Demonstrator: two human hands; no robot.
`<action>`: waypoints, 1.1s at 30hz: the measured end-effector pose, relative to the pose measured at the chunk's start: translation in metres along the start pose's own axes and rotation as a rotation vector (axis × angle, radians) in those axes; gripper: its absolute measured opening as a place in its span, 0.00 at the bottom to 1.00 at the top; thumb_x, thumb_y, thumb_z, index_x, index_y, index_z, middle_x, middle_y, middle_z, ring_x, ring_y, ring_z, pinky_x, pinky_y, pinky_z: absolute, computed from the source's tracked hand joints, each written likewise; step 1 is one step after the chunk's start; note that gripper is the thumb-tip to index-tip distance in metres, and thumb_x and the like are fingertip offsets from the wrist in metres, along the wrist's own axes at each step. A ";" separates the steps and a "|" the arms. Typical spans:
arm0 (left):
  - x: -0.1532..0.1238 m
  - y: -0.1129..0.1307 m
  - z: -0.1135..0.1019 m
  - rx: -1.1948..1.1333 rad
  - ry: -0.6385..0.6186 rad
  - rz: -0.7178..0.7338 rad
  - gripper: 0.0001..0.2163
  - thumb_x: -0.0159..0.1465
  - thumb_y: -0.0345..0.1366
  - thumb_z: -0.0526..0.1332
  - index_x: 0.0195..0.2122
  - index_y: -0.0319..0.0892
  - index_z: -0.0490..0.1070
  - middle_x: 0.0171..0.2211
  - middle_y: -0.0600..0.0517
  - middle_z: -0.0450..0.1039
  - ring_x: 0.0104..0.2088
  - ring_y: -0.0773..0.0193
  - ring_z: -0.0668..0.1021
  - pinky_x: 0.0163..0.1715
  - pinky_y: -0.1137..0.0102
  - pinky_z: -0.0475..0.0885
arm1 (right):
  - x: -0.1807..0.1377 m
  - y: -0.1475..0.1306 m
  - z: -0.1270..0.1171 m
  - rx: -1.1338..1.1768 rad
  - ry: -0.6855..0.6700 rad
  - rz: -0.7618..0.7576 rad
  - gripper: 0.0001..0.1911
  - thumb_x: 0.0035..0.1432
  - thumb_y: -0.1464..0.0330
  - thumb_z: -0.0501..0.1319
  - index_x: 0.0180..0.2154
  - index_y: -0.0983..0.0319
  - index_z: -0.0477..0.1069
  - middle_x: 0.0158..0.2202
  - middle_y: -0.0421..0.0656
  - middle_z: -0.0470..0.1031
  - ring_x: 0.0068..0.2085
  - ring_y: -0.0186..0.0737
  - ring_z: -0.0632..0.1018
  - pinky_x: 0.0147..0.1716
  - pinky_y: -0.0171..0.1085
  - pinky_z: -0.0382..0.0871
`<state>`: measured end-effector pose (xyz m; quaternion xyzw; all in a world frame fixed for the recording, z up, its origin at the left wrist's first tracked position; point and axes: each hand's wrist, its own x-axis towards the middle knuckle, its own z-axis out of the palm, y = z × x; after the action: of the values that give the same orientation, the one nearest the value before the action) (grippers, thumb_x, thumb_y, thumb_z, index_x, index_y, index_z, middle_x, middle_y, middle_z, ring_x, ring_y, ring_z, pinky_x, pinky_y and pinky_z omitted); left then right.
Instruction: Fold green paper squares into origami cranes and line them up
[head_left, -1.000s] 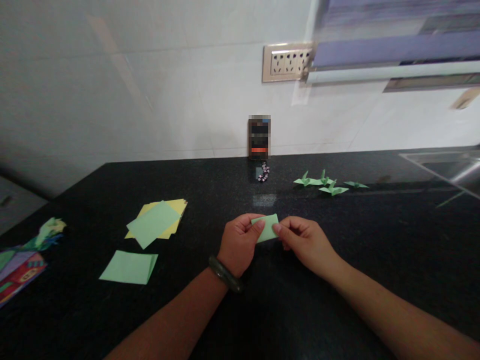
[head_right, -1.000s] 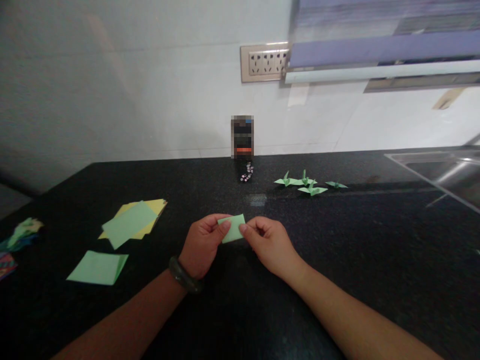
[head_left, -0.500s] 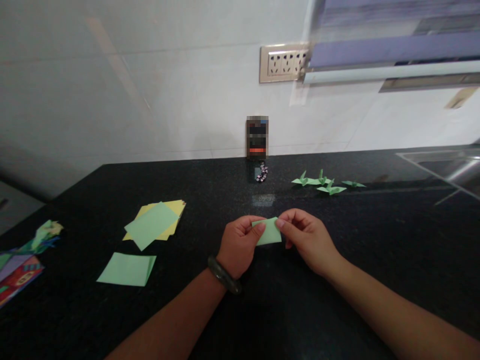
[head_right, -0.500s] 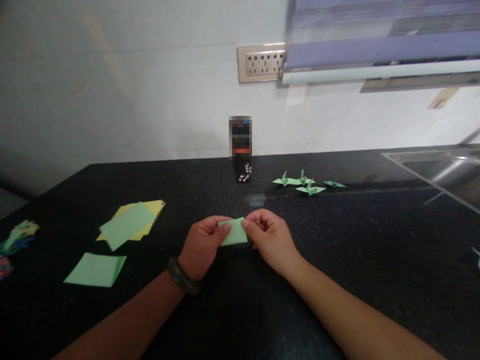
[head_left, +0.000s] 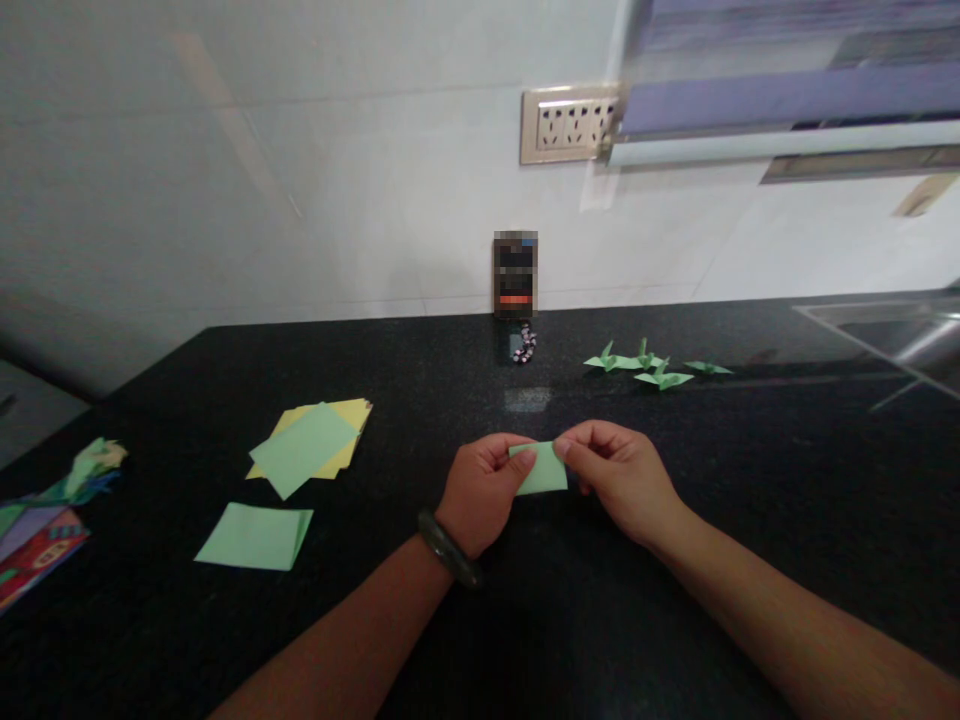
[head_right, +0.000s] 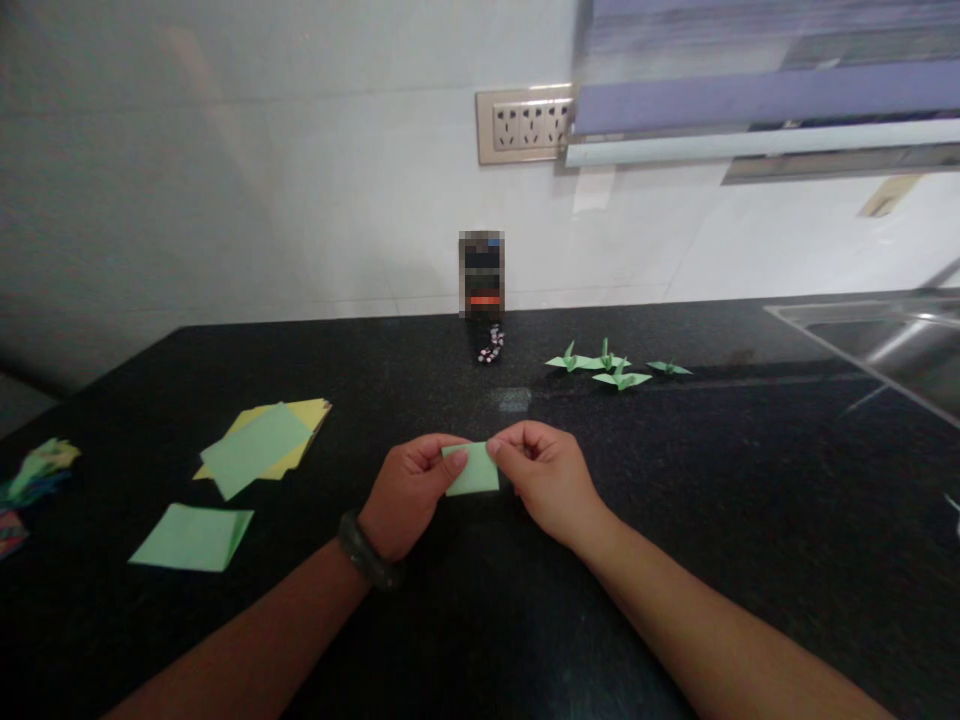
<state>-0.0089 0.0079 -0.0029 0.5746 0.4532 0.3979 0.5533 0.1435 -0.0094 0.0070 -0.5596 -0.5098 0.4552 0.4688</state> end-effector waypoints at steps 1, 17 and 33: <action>0.000 0.000 0.000 0.010 -0.010 -0.007 0.12 0.55 0.39 0.59 0.34 0.36 0.74 0.24 0.50 0.74 0.24 0.67 0.72 0.24 0.73 0.66 | 0.000 0.000 -0.001 -0.016 -0.006 -0.003 0.11 0.48 0.62 0.61 0.24 0.65 0.68 0.16 0.35 0.63 0.17 0.26 0.61 0.15 0.29 0.54; 0.000 0.006 -0.006 0.353 -0.084 0.155 0.09 0.55 0.36 0.57 0.24 0.39 0.73 0.21 0.52 0.72 0.23 0.67 0.70 0.23 0.73 0.63 | 0.002 0.000 -0.003 -0.093 -0.211 0.059 0.10 0.48 0.64 0.60 0.23 0.65 0.71 0.16 0.36 0.65 0.16 0.25 0.60 0.14 0.28 0.50; 0.006 0.008 -0.016 -0.073 -0.093 -0.058 0.09 0.51 0.39 0.62 0.25 0.37 0.70 0.20 0.54 0.67 0.21 0.71 0.66 0.21 0.75 0.61 | 0.000 -0.010 -0.018 -0.167 -0.388 -0.074 0.07 0.50 0.69 0.56 0.31 0.63 0.72 0.18 0.35 0.63 0.19 0.27 0.61 0.18 0.29 0.54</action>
<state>-0.0220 0.0183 0.0059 0.5586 0.4287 0.3707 0.6056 0.1597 -0.0098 0.0193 -0.4792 -0.6468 0.4928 0.3303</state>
